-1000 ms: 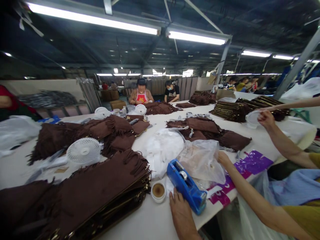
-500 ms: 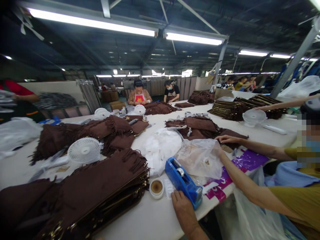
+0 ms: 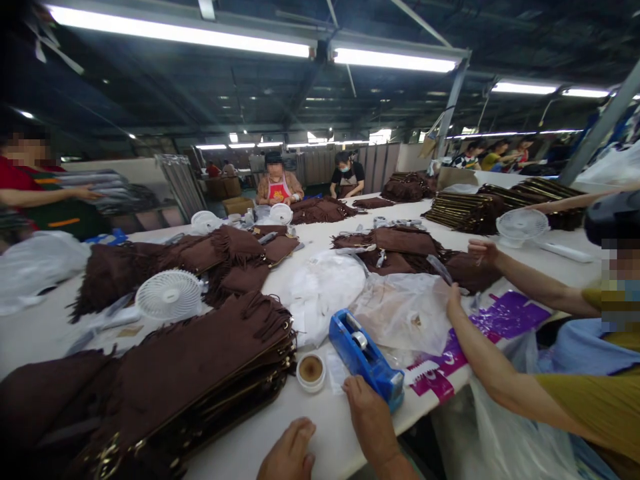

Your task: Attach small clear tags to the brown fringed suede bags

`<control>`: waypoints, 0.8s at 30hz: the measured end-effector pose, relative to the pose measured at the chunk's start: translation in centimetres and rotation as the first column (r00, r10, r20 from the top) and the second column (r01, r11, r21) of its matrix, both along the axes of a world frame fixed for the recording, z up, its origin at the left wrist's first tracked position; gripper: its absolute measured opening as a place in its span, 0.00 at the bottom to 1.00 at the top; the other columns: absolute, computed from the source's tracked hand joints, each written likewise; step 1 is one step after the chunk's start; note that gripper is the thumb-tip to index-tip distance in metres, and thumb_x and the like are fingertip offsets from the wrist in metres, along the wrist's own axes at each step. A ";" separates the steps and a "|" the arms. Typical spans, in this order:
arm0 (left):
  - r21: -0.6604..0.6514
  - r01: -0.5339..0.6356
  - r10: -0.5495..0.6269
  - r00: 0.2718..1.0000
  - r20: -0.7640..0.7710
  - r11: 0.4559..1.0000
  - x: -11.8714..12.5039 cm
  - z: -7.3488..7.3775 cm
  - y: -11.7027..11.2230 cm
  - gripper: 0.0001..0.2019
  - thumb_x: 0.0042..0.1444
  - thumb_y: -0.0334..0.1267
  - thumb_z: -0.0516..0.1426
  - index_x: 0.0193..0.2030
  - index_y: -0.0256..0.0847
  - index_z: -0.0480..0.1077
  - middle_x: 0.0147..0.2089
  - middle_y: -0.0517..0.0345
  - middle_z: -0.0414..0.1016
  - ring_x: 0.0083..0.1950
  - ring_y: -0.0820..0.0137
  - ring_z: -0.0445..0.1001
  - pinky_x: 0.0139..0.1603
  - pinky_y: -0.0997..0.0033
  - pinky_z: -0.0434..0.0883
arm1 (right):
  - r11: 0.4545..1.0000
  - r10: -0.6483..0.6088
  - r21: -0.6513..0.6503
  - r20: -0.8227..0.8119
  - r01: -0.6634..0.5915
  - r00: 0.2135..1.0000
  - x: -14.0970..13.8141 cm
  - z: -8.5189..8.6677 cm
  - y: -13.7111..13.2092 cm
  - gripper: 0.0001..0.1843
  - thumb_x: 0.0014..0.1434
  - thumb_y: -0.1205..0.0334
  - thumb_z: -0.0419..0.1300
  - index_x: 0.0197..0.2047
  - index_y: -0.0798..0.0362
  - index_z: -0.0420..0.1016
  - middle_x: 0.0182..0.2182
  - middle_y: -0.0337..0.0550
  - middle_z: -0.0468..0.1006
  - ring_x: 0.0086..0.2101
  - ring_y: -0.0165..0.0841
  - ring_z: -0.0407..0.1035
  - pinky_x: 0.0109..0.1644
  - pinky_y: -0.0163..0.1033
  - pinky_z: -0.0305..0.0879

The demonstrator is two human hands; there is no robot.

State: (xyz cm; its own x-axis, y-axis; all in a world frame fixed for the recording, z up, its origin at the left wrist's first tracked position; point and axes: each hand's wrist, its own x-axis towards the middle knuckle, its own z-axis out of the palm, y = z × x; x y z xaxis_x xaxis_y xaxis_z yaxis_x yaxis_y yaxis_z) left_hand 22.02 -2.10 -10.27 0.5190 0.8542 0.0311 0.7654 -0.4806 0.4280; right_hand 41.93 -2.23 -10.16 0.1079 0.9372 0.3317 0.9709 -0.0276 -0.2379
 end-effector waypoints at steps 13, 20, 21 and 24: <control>0.129 0.072 -0.055 0.990 -0.131 0.989 8.2 -0.2 2.4 0.30 0.59 0.42 0.54 0.66 0.35 0.54 0.68 0.39 0.55 0.63 0.48 0.61 0.56 0.45 0.68 | 0.970 -0.216 -0.242 -0.876 -0.005 0.432 2.1 3.3 -1.0 0.19 0.60 0.44 0.53 0.32 0.52 0.68 0.22 0.38 0.74 0.25 0.32 0.69 0.32 0.36 0.64; -0.101 0.019 -0.013 0.998 0.064 0.995 5.7 3.8 2.4 0.24 0.56 0.27 0.48 0.60 0.38 0.62 0.63 0.43 0.64 0.55 0.54 0.71 0.52 0.53 0.70 | 0.944 -0.195 -0.217 -0.975 -0.250 0.109 2.7 6.0 -1.8 0.18 0.61 0.46 0.55 0.33 0.54 0.69 0.22 0.36 0.72 0.24 0.27 0.64 0.31 0.33 0.60; -0.150 -0.006 0.032 0.985 0.171 0.989 4.8 4.9 2.1 0.23 0.56 0.25 0.46 0.57 0.39 0.65 0.59 0.45 0.69 0.52 0.57 0.73 0.51 0.57 0.70 | 0.929 -0.190 -0.221 -0.973 -0.296 0.130 2.7 6.4 -2.1 0.18 0.61 0.47 0.55 0.33 0.54 0.69 0.22 0.36 0.71 0.24 0.26 0.64 0.31 0.32 0.60; -0.252 -0.080 0.201 0.841 0.502 0.964 2.2 7.9 1.3 0.18 0.61 0.30 0.44 0.54 0.41 0.66 0.53 0.48 0.73 0.53 0.64 0.70 0.56 0.63 0.66 | 0.856 -0.156 -0.227 -0.970 -0.464 0.188 2.0 7.9 -2.7 0.17 0.62 0.48 0.54 0.32 0.55 0.68 0.20 0.35 0.70 0.23 0.26 0.63 0.29 0.31 0.58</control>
State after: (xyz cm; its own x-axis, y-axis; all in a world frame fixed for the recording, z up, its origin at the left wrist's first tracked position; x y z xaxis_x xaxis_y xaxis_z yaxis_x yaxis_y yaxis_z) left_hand 24.19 -0.77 -2.35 0.3514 0.9335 0.0710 0.4534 -0.2360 0.8595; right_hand 43.95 -4.91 -2.30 -0.1269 0.9491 -0.2882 -0.0103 -0.2918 -0.9564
